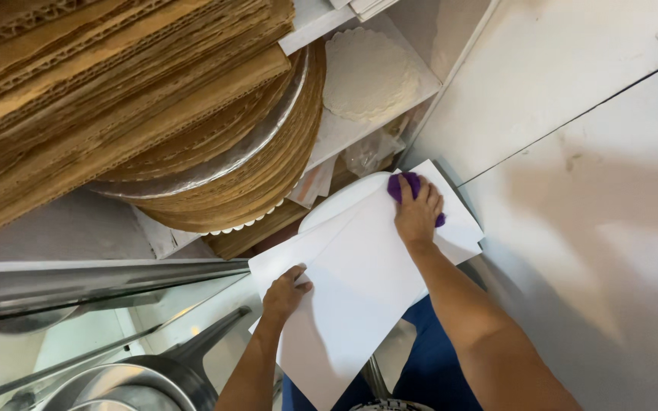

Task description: The person wipes white rectangular cardboard sheets and round brown cardboard bases with a purple cloth. They handle the items one by one, wiping the surfaces and placing them back into a white shelving unit.

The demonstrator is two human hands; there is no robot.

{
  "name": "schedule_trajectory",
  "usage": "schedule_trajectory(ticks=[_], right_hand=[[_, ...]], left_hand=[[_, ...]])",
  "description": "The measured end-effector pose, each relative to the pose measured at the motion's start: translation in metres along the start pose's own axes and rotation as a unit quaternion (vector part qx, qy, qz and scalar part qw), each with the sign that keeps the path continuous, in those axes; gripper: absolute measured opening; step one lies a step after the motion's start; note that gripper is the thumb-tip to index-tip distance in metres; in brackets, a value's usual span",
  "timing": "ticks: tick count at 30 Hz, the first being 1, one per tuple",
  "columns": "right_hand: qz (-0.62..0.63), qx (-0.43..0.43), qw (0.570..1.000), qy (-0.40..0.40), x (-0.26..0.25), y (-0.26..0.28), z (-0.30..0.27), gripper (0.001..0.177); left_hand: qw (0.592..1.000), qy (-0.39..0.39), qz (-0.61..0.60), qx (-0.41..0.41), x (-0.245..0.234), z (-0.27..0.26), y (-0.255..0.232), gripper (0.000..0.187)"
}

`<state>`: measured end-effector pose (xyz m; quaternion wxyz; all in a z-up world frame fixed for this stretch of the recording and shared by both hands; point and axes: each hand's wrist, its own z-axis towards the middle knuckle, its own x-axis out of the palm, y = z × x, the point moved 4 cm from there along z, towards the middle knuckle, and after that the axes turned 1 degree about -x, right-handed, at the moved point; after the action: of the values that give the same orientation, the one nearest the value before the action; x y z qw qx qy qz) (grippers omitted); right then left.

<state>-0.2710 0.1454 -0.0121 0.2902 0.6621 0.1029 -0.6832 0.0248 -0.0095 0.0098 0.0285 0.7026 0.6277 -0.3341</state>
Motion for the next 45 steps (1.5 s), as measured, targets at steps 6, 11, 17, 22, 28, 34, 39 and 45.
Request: schedule_trajectory(ticks=[6,11,17,22,28,34,39,45], right_hand=[[-0.006,-0.122,0.992,0.01,0.004,0.058,-0.038,0.064],[0.017,-0.204,0.973,0.105,0.016,0.106,-0.094,0.064],[0.07,-0.288,0.929,0.223,0.019,0.118,-0.121,0.056],[0.038,-0.284,0.935,0.207,0.005,0.083,-0.091,0.064],[0.015,-0.193,0.964,0.182,-0.001,0.047,-0.032,0.063],[0.0,-0.144,0.98,0.135,0.004,0.034,0.01,0.062],[-0.013,-0.084,0.991,0.102,0.01,0.041,-0.005,0.062],[-0.011,-0.157,0.974,0.162,0.012,0.071,-0.079,0.06]], left_hand=[[1.0,-0.002,0.007,0.004,-0.002,-0.003,-0.005,0.046],[1.0,-0.005,0.023,0.001,-0.001,-0.006,-0.006,0.047],[0.999,-0.007,0.031,0.003,0.007,0.0,0.001,0.047],[1.0,-0.01,0.022,0.003,0.004,-0.01,-0.002,0.046],[1.0,0.006,0.004,0.005,0.003,-0.004,0.0,0.047],[1.0,0.008,0.01,-0.011,0.007,0.004,0.005,0.048],[1.0,0.011,0.015,-0.011,0.0,-0.002,-0.002,0.048],[1.0,-0.005,0.027,-0.009,0.008,0.008,0.006,0.048]])
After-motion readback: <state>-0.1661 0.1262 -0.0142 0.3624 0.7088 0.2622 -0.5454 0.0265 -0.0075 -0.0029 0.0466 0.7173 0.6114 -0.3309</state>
